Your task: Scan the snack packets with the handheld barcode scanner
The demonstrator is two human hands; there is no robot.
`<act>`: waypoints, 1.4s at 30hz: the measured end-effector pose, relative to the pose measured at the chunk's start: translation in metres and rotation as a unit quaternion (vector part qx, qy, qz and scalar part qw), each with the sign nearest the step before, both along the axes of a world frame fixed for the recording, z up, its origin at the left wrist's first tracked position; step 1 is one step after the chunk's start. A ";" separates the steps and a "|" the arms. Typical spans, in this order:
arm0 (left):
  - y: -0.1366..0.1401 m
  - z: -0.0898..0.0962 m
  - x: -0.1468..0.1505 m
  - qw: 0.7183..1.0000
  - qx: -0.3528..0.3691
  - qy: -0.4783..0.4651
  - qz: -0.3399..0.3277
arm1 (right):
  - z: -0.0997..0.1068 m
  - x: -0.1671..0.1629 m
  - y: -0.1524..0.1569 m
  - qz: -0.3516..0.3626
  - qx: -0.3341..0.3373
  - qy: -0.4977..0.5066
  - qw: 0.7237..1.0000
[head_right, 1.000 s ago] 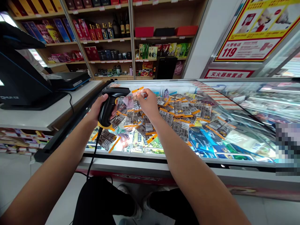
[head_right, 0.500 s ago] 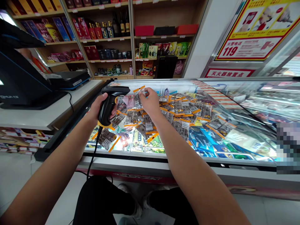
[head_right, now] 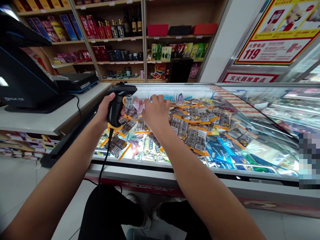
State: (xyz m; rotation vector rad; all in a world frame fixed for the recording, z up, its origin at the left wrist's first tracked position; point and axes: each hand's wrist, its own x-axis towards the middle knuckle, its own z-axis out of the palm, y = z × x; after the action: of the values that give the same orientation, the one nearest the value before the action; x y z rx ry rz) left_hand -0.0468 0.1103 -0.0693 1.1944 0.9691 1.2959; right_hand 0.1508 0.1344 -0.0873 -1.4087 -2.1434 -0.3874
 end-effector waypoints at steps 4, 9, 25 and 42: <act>-0.002 0.005 0.001 1.000 -0.008 0.009 0.013 | -0.015 -0.031 -0.016 0.073 -0.079 -0.048 0.993; -0.002 0.006 0.000 1.000 -0.004 0.007 0.005 | -0.031 -0.041 -0.013 0.098 -0.165 -0.065 0.979; -0.005 -0.002 -0.008 0.994 0.036 0.079 -0.066 | 0.000 0.013 0.032 0.117 -0.186 0.442 0.870; -0.013 -0.007 -0.008 0.967 0.055 0.179 -0.173 | -0.001 0.035 0.052 0.074 -0.171 0.449 0.874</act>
State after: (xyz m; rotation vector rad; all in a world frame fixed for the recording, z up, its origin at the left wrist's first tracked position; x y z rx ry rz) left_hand -0.0548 0.0973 -0.0758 1.6415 0.8965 0.8801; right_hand 0.1853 0.1860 -0.0886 -1.2228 -1.5304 0.6368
